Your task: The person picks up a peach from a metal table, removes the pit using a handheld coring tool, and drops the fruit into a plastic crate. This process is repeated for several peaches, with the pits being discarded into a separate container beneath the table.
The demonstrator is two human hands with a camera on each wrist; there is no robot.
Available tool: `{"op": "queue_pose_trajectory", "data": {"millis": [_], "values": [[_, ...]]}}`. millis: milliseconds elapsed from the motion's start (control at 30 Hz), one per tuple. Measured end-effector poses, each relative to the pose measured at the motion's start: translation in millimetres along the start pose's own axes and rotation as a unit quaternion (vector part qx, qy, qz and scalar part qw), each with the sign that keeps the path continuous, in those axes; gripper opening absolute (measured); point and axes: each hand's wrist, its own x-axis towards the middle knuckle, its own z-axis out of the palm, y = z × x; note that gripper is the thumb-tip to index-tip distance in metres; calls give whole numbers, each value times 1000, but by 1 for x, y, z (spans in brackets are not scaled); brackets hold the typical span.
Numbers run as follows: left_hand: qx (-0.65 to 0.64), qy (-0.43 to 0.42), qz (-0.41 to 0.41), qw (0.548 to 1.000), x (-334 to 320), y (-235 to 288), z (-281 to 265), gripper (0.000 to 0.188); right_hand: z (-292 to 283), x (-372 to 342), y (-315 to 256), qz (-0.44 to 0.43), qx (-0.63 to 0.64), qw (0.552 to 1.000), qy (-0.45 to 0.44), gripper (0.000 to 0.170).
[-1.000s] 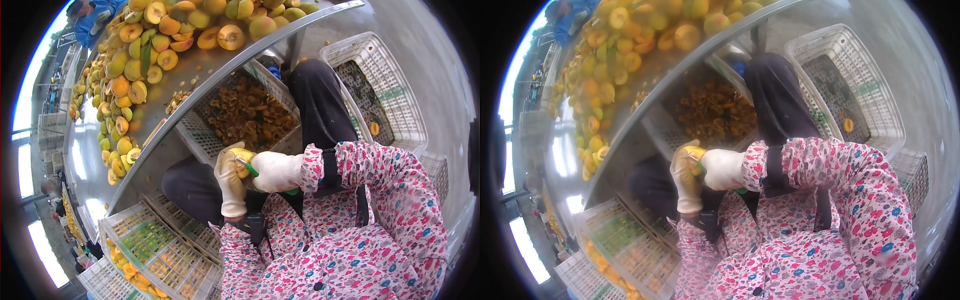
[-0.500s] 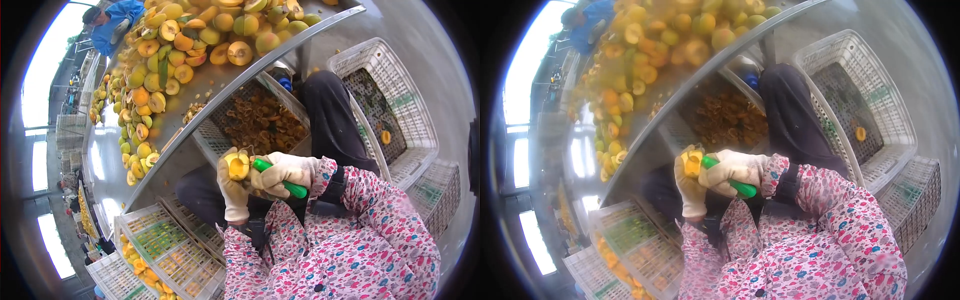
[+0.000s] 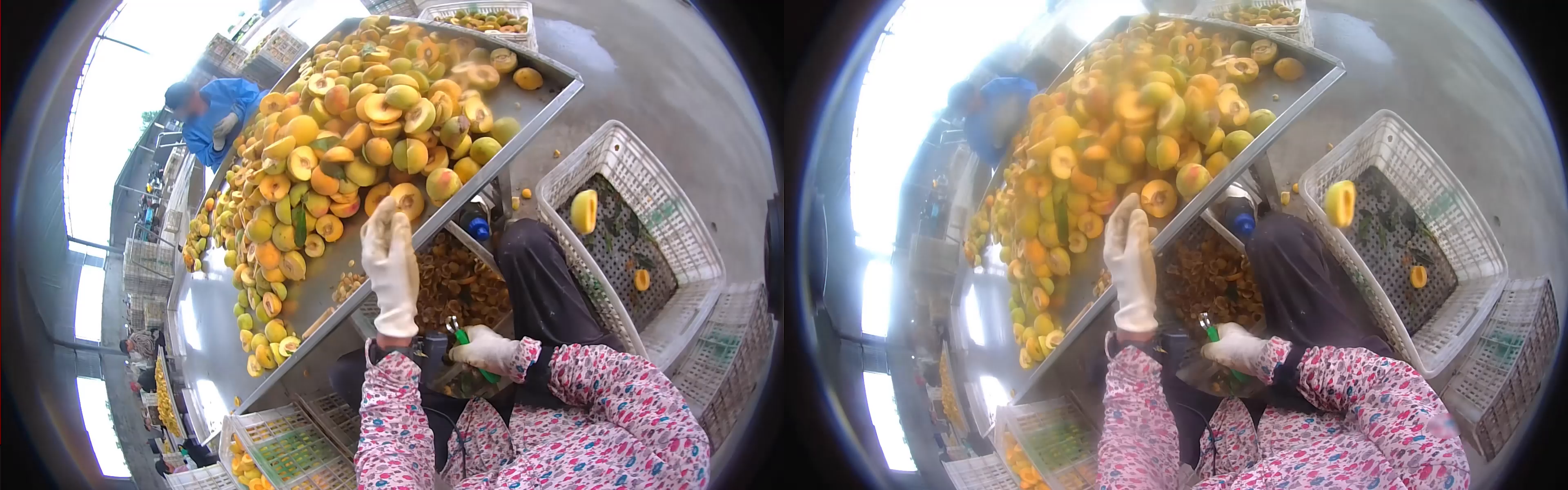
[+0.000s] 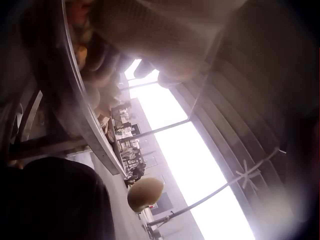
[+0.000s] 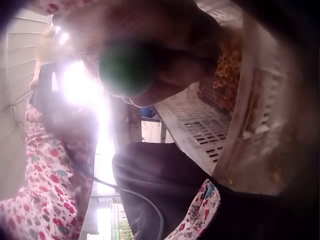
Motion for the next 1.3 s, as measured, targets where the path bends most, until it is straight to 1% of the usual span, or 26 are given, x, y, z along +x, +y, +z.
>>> {"op": "queue_pose_trajectory", "data": {"millis": [67, 100, 133, 200, 233, 300, 367, 400, 467, 500, 567, 600, 667, 700, 733, 767, 833, 900, 967, 1000, 1033, 1100, 1133, 1200, 1233, 1300], "values": [[294, 64, 108, 948, 39, -24, -2, 41, 5, -2, 1, 5, -19, 1000, 0, 21], [406, 85, 152, 897, 54, -38, 0, 38, 6, 3, 4, 6, -27, 1000, -1, 23], [400, 82, 158, 899, 59, -38, 2, 38, 5, -4, -5, 5, -41, 999, -3, 24], [436, -58, 120, 890, 61, -39, -1, 34, 3, 0, -9, -4, -4, 1000, 25, 24], [406, -81, 180, 892, 61, -46, -3, 33, 4, 3, -9, -18, 10, 999, 34, 23], [193, -71, 51, 977, 48, -42, -11, 38, 3, -1, -14, -24, 66, 997, 11, 21], [79, -8, -27, 996, 22, -14, -32, 35, -1, -4, -14, -55, 100, 993, -8, 20], [13, 2, -43, 999, -5, 6, -42, 33, -2, -4, -11, -82, 142, 986, -21, 19], [-46, -13, -94, 994, -64, 11, -77, 53, -8, -16, -15, -118, 171, 976, -65, 15], [-64, -2, -153, 986, -98, 12, -89, 54, -8, -25, -20, -117, 145, 980, -72, 14], [-78, 8, -293, 953, -152, -10, -121, 44, -4, -34, -19, -110, 143, 965, -190, 12], [-88, 34, -299, 949, -168, -13, -121, 41, 5, -33, -15, -99, 145, 963, -203, 12], [-142, 45, -286, 946, -190, -34, -115, 39, 18, -32, -12, -81, -37, 978, -186, 19], [-177, 42, -279, 943, -195, -40, -108, 42, 23, -30, -9, -76, -41, 979, -185, 19], [-209, 91, -303, 925, -193, -36, -92, 46, 27, -25, -5, -155, -224, 956, -113, 24], [-240, 139, -327, 904, -190, -31, -78, 50, 30, -23, -2, -226, -397, 889, -39, 29], [-254, 142, -318, 902, -188, -45, -74, 52, 33, -24, -4, -203, -428, 880, -19, 36], [-263, 150, -313, 900, -190, -53, -79, 55, 38, -22, 2, -228, -486, 843, 16, 31], [-242, 114, -307, 913, -190, -57, -86, 55, 40, -22, -1, -222, -508, 831, 44, 29], [-226, 130, -278, 925, -190, -61, -83, 56, 40, -23, -4, -220, -529, 816, 73, 27], [-228, 129, -282, 923, -190, -62, -84, 56, 40, -23, -9, -215, -530, 817, 73, 27], [-170, 109, -271, 941, -190, -63, -83, 51, 41, -23, -17, -176, -596, 781, 68, 25], [-174, 109, -275, 939, -190, -68, -83, 51, 43, -17, -12, -133, -610, 779, 49, 30], [-94, 145, -184, 968, -189, -77, -83, 41, 43, -15, -13, -129, -636, 761, 28, 34], [-96, 147, -188, 966, -189, -77, -82, 41, 43, -16, -16, -130, -659, 741, 8, 39], [-94, 156, -212, 960, -188, -72, -82, 30, 46, -17, -21, -112, -650, 752, 5, 38]]}}
